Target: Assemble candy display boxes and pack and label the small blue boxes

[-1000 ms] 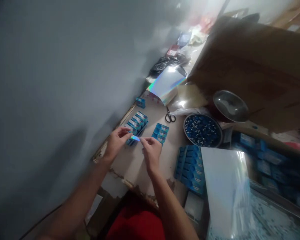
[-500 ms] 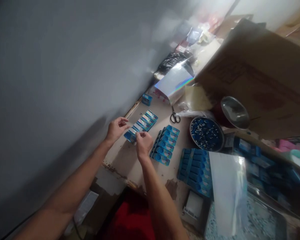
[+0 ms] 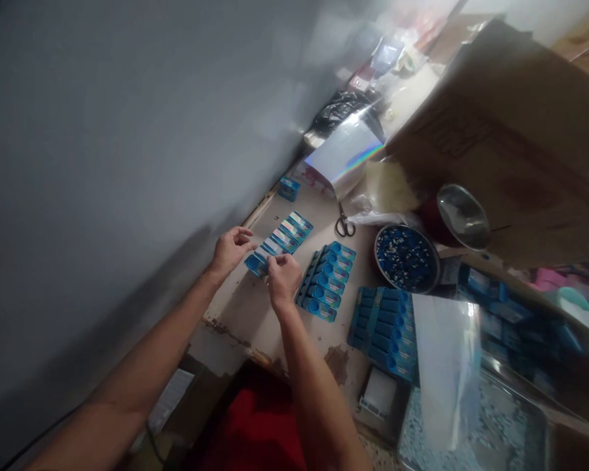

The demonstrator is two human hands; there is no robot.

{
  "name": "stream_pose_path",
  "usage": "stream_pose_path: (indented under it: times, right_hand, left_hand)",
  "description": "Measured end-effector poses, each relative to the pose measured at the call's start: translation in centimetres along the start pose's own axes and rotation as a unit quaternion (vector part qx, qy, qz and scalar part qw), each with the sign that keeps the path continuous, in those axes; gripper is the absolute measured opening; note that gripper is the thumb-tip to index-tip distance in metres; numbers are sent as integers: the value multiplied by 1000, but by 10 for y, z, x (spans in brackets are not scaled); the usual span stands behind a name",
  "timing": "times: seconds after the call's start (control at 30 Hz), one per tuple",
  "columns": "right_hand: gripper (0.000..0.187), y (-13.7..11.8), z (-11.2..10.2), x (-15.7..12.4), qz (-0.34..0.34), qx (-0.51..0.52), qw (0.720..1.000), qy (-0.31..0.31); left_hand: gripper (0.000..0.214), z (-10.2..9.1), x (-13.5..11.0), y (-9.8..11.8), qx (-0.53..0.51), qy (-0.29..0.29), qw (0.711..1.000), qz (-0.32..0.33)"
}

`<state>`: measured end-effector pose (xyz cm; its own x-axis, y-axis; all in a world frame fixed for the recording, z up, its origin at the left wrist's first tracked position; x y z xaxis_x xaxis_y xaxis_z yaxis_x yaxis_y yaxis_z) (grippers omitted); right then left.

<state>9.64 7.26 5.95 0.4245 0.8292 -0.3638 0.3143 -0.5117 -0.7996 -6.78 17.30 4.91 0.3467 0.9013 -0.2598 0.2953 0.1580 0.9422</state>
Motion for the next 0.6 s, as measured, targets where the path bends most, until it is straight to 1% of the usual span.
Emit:
stream_pose_path:
  times: [0.03,0.1,0.13,0.2,0.23,0.27,0.33,0.4,0.43,0.47,0.5,0.53,0.57,0.6]
  right_hand:
    - [24,1,-1,1,3,-2,1000,2]
    - [24,4,-3,4,11,4,1000,6]
    - [25,5,-5,5,14,12,1000,6]
    - [26,5,-9,6,12,38,999,-1]
    - [27,4,-11,5,8,56,998,-8]
    - [28,2,-13,3,3,79,997,-16]
    - [31,-2,-17,-3,1,134,991,-26]
    - [34,-5,-21,-9,3,190,981,-29]
    - [35,-7,-22,-11,2,214,976,-30]
    - [36,-9,-22,-13,1,233,972,-31]
    - [37,-11,-21,-14,-1,247,969,-34]
    - [38,-13,-20,-15,-4,255,966,-38]
    - [39,-15,-19,-15,-5,258,965,-42]
    - [39,-17,-17,-15,-7,258,965,-46]
  left_hand:
    - [37,3,2,-6,-37,-11,999,-20]
    - [43,10,5,-21,-110,-33,990,-82]
    - [45,11,6,-28,-121,-34,985,-115]
    - [45,8,8,-37,-86,-16,984,-158]
    - [45,4,8,-38,-49,-1,985,-162]
    - [44,-2,6,-37,-4,16,988,-155]
    - [41,-14,-4,-27,86,62,988,-113]
    - [29,-21,-27,-11,151,110,981,-52]
    - [23,-21,-41,-4,157,123,979,-28]
    - [21,-18,-56,0,132,119,984,-18]
    - [25,-12,-70,2,79,98,992,-24]
    - [34,-4,-83,0,4,65,997,-45]
    - [44,8,-94,-3,-87,22,993,-75]
    - [54,21,-104,-6,-181,-24,977,-110]
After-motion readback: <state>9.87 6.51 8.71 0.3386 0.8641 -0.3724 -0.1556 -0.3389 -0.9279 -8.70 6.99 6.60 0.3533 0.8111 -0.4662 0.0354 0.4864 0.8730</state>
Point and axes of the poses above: each hand's wrist, its own x-axis towards the middle knuckle, its own z-axis out of the palm, y = z × x, the point moved 6 cm from there along x, towards the middle knuckle, and after that the axes turned 14 degrees about -y, right-handed, at the moved point
